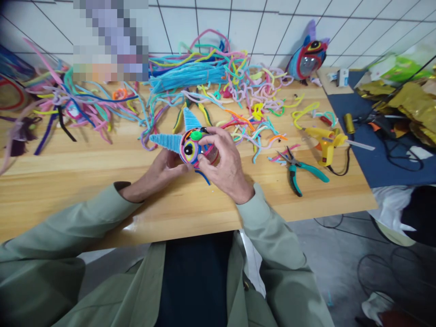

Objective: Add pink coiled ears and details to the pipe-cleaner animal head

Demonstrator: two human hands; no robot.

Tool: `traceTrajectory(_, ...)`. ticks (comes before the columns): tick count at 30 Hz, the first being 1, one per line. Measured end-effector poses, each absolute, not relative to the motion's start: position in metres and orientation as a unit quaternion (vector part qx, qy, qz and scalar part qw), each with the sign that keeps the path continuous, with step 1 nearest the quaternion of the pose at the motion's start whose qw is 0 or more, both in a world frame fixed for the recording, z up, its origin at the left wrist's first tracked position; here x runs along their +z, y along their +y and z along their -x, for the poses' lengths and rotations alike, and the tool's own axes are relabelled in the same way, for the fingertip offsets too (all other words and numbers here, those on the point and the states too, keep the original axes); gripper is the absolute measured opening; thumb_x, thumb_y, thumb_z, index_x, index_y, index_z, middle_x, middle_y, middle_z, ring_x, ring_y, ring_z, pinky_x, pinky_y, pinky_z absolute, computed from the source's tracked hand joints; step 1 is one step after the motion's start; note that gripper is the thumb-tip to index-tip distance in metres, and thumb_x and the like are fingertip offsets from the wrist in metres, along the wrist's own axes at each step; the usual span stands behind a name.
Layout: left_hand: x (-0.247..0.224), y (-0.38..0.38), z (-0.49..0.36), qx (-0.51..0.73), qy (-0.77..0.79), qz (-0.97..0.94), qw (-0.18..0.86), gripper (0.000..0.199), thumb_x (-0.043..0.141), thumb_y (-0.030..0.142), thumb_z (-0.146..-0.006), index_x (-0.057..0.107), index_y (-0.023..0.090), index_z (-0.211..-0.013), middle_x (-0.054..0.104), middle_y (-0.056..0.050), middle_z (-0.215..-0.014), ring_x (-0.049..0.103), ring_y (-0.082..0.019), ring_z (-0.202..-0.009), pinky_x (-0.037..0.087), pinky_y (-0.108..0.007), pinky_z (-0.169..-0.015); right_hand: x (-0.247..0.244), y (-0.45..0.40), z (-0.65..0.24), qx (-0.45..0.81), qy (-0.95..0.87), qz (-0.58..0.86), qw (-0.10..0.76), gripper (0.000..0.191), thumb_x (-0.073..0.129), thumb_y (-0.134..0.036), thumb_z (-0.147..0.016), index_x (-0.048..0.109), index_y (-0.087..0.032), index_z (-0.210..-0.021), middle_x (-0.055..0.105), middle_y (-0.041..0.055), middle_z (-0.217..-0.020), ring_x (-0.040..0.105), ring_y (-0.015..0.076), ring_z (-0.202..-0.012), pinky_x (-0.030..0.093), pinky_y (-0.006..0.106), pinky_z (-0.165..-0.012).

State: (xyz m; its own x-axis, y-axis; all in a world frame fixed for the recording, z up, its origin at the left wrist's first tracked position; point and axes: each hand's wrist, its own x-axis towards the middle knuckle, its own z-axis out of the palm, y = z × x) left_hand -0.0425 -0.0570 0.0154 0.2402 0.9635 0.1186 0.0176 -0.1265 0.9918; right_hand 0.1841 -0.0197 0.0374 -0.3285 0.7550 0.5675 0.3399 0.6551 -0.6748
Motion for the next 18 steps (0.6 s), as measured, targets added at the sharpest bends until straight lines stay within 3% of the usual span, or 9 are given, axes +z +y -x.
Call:
traceTrajectory(7,0.0131,-0.0567,0.043,0.457,0.408,-0.593,0.524,0.069,0.088,0.056,-0.093,0.06,0.025,-0.148,0.071,-0.013,-0.144,0.067,-0.034,-0.134,0.054,-0.059,-0.123,0.0343,-0.0202,-0.1826,0.217,-0.789,0.342,0.461,0.04,0.081,-0.022,-0.086,0.068,-0.029,-0.123,0.07,0.0117,-0.145,0.064,0.0367,-0.142,0.052,0.061,-0.123)
traceTrajectory(18,0.0092,-0.0557,0.044,0.453,0.414,-0.6,0.512,0.065,0.087,0.057,-0.093,0.064,0.023,-0.144,0.072,-0.013,-0.138,0.068,-0.035,-0.132,0.056,-0.06,-0.12,0.0351,-0.0221,-0.1811,0.22,-0.786,0.362,0.451,0.038,0.081,-0.024,-0.087,0.067,-0.029,-0.122,0.07,0.0116,-0.147,0.062,0.0371,-0.145,0.05,0.063,-0.126)
